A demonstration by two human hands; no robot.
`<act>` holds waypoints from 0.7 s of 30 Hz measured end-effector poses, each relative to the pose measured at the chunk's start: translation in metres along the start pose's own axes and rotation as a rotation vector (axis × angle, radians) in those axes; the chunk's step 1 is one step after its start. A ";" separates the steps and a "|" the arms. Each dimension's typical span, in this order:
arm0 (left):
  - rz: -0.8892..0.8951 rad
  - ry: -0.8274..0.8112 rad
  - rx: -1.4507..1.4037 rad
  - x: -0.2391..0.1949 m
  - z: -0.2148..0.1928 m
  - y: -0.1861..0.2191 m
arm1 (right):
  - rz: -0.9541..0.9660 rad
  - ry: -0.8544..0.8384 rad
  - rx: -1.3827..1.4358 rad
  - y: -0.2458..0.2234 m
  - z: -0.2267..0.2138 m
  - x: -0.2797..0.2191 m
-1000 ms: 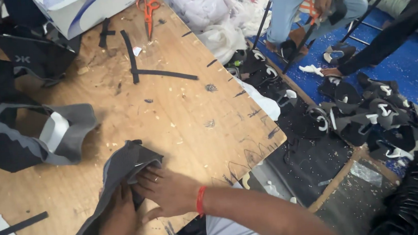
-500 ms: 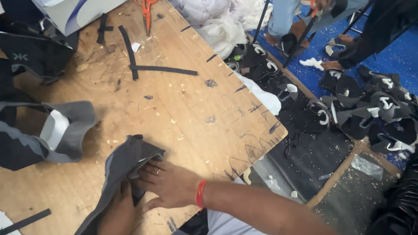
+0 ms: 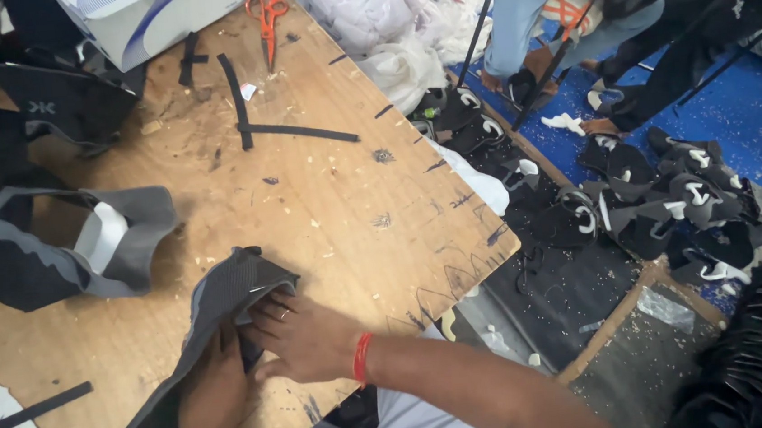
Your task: The person inserts a white foam insert into a black shoe upper and repeatedly presses and adjusts the edges to fit the insert inside. The person handles multiple shoe uppers one at a time, turning them over and smoothing the seams while working at a wooden table.
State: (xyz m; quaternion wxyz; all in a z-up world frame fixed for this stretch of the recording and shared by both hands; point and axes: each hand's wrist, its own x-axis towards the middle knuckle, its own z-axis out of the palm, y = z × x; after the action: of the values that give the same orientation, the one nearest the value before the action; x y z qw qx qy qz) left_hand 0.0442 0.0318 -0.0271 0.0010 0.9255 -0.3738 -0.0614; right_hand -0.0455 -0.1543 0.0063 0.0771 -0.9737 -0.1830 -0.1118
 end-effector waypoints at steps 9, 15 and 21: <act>0.347 0.099 0.232 -0.022 0.039 0.013 | 0.240 -0.271 0.120 -0.001 0.039 0.028; 0.420 -0.017 0.378 -0.013 -0.003 0.039 | 0.032 -0.044 0.150 0.039 0.085 0.030; 0.028 -0.311 -0.058 -0.037 -0.009 0.076 | -0.102 -0.177 -0.032 0.000 0.042 0.035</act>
State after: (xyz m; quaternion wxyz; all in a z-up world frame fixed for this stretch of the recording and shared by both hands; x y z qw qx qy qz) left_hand -0.0333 0.0019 -0.0103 -0.0290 0.8992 -0.3802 -0.2147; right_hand -0.0060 -0.1350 -0.0252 0.0392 -0.9703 -0.2365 -0.0321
